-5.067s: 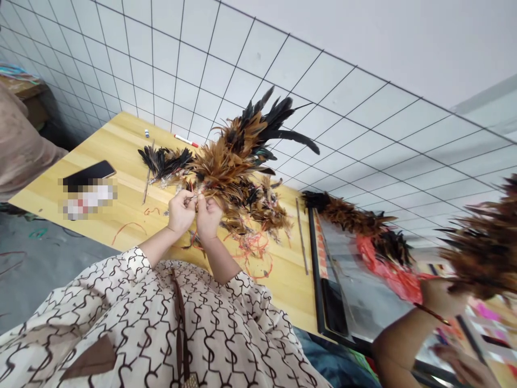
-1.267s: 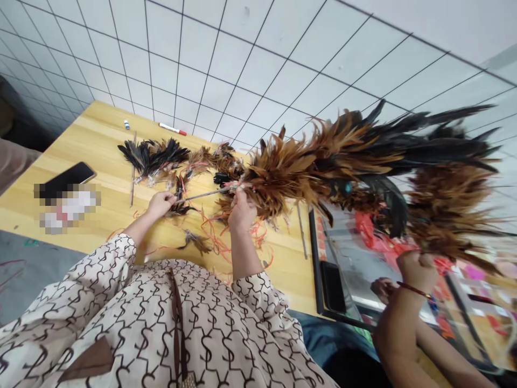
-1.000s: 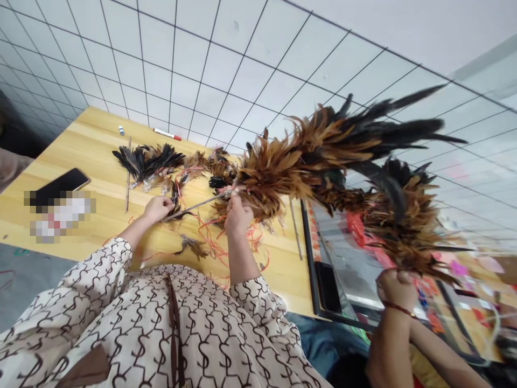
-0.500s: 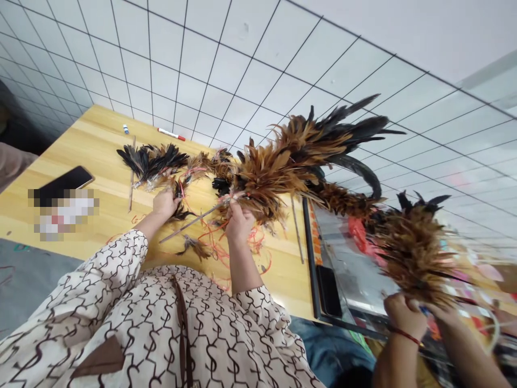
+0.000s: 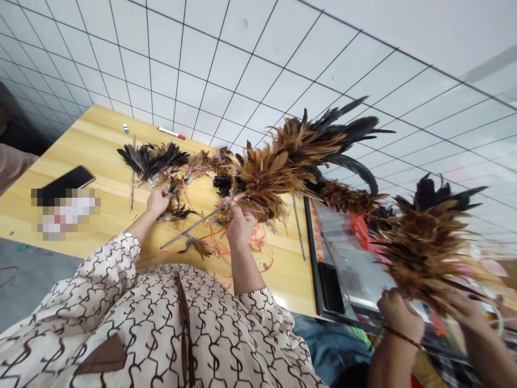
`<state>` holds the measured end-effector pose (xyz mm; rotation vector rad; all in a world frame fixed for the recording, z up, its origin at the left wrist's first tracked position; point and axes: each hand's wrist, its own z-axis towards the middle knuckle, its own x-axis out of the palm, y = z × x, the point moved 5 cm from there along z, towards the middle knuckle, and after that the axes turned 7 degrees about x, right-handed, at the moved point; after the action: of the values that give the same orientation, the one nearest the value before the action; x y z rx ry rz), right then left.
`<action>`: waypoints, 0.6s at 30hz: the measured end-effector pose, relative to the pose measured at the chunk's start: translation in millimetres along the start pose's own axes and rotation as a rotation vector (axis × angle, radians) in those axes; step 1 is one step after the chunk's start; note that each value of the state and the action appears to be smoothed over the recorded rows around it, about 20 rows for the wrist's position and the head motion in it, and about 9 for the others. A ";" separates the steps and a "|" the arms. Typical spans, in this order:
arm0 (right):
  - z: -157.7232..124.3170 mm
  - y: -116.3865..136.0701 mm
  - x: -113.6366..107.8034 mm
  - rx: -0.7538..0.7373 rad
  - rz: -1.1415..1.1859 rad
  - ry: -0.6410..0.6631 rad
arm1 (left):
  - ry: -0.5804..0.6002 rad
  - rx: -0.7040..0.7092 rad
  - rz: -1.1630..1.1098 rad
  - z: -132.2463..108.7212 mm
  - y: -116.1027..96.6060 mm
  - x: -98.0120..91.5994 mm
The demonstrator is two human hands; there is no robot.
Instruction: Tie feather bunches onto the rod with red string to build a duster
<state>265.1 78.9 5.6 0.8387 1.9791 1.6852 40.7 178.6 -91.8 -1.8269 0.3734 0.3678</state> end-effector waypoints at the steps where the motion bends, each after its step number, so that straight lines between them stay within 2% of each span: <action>1: -0.2 -0.4 0.6 0.000 0.009 0.003 | -0.007 -0.029 -0.118 -1.2 3.2 -3.1; 9: -5.0 0.5 10.8 0.082 0.054 0.069 | 0.159 -0.314 -0.718 -25.4 8.8 -12.3; 13: -5.4 -0.3 9.5 0.081 0.061 0.073 | 0.174 -0.318 -0.799 -33.1 3.0 -13.9; 18: -4.2 -0.9 6.1 0.003 0.006 0.104 | 0.178 -0.256 -0.853 -37.4 -6.3 -16.8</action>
<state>257.7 79.8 5.9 0.7731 2.0487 1.7628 30.6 145.6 -68.8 -2.0865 -0.3618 -0.3559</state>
